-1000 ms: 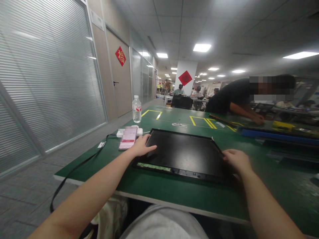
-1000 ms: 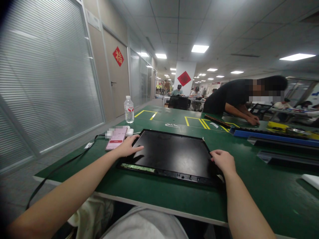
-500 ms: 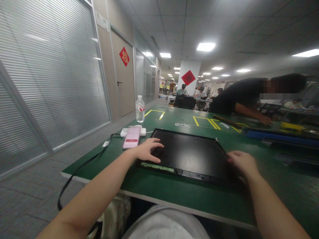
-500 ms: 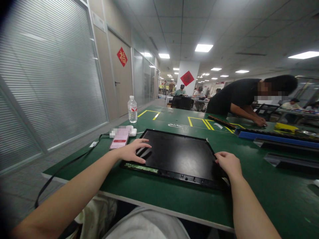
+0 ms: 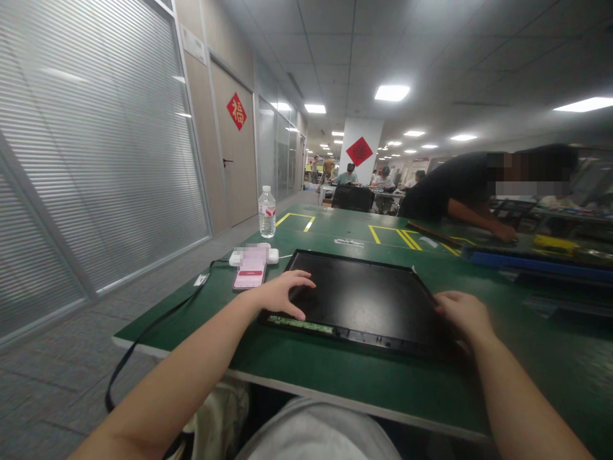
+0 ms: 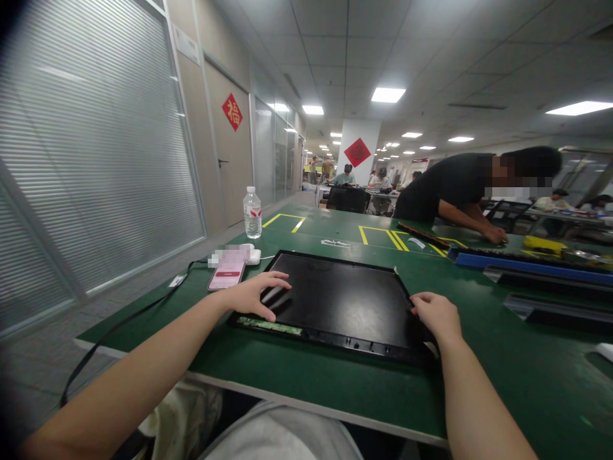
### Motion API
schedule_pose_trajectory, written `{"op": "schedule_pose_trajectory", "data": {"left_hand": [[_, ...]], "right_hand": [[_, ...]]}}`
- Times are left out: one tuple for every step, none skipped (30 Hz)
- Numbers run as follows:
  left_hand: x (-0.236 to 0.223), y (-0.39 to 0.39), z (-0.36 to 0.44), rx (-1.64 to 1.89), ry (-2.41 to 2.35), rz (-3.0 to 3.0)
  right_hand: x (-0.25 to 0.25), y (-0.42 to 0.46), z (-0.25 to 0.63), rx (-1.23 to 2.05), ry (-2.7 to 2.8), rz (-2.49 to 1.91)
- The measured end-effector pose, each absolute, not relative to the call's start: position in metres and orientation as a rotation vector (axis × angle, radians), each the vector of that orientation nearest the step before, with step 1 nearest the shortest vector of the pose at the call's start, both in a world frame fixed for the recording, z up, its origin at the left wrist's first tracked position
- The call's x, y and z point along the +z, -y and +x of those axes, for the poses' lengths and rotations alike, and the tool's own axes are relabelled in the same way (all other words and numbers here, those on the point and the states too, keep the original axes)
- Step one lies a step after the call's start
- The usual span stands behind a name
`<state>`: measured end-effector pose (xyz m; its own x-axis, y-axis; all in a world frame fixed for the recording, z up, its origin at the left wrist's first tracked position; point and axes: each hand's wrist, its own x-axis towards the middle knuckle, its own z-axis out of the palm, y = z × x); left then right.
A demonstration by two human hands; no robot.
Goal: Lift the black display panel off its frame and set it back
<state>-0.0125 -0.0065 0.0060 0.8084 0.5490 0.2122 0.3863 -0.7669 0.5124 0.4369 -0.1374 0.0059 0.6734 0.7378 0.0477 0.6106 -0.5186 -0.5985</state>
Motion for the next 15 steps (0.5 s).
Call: {"op": "schedule_pose_trajectory", "data": {"left_hand": [[0.006,0.007,-0.012,0.497,-0.698,2.542],[0.007,0.008,-0.011,0.497,-0.696,2.544],[0.007,0.009,-0.011,0.490,-0.690,2.548],[0.008,0.010,-0.010,0.482,-0.681,2.553],[0.009,0.011,-0.010,0.474,-0.670,2.559],[0.011,0.012,-0.010,0.469,-0.661,2.562],[0.012,0.013,-0.010,0.467,-0.654,2.564],[0.013,0.013,-0.009,0.468,-0.651,2.564],[0.014,0.014,-0.009,0.471,-0.650,2.562],[0.015,0.015,-0.009,0.472,-0.650,2.559],[0.016,0.016,-0.009,0.471,-0.652,2.555],[0.017,0.017,-0.009,0.467,-0.655,2.550],[0.018,0.018,-0.009,0.462,-0.658,2.546],[0.019,0.019,-0.009,0.456,-0.661,2.543],[0.020,0.020,-0.009,0.449,-0.666,2.541]], "right_hand": [[0.007,0.138,0.436,0.277,1.038,-2.302],[0.007,0.138,0.435,0.274,1.037,-2.305],[0.008,0.138,0.434,0.273,1.033,-2.306],[0.008,0.138,0.434,0.276,1.024,-2.309],[0.008,0.138,0.434,0.279,1.015,-2.310],[0.008,0.138,0.434,0.280,1.012,-2.310],[0.008,0.138,0.434,0.278,1.015,-2.311],[0.008,0.138,0.434,0.272,1.020,-2.313],[0.008,0.138,0.434,0.266,1.025,-2.314],[0.008,0.138,0.434,0.264,1.028,-2.314],[0.008,0.138,0.434,0.267,1.027,-2.315],[0.009,0.138,0.433,0.273,1.021,-2.316],[0.010,0.138,0.433,0.280,1.013,-2.316],[0.010,0.139,0.432,0.285,1.009,-2.316],[0.011,0.139,0.432,0.287,1.008,-2.317]]}}
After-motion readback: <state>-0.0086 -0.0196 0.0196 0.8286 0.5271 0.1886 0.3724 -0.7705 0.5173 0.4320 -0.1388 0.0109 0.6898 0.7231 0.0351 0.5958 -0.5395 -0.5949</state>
